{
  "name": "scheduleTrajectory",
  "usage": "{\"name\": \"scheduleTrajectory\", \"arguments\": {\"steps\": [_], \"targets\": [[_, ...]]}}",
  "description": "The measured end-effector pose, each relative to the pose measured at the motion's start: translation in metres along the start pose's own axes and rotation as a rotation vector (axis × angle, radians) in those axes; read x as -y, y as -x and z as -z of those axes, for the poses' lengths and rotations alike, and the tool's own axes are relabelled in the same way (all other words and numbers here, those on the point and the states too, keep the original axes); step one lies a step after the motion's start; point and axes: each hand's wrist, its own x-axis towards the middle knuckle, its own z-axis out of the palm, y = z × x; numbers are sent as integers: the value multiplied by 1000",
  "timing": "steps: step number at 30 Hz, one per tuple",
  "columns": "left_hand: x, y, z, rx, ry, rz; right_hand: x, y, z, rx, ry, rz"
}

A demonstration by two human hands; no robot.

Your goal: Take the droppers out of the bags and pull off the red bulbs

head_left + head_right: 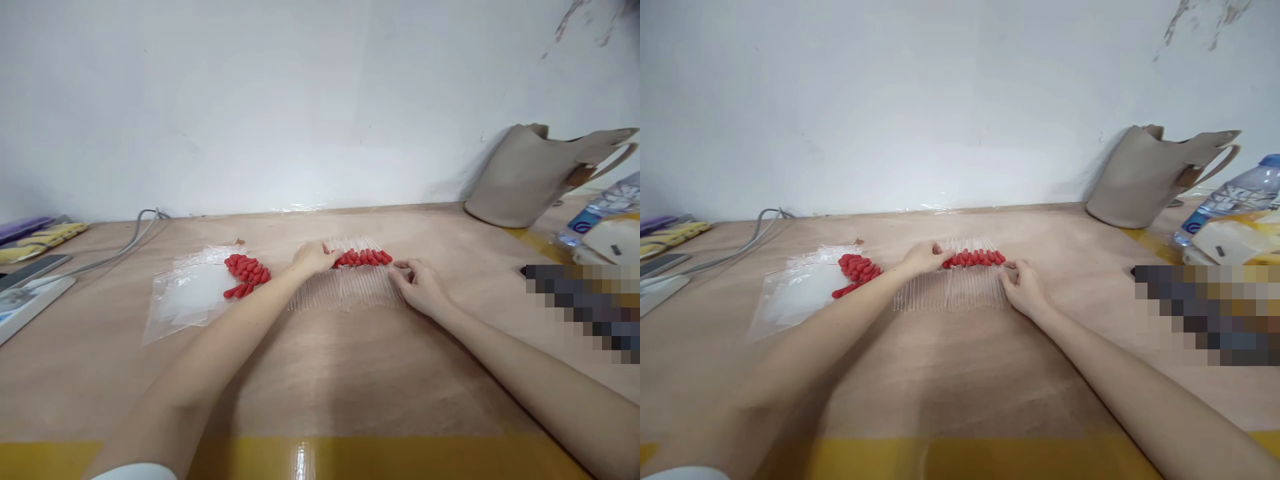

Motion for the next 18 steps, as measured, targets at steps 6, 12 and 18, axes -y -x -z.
{"name": "scheduleTrajectory", "arguments": {"steps": [6, 12, 18], "targets": [[-2, -12, -9, 78, 45, 32, -2, -2, -1, -46, -2, -19], [2, -14, -7, 10, 119, 32, -1, -2, 0, 1, -50, -60], [17, 12, 9, -158, 188, -41, -4, -1, 0, 88, 49, -43]]}}
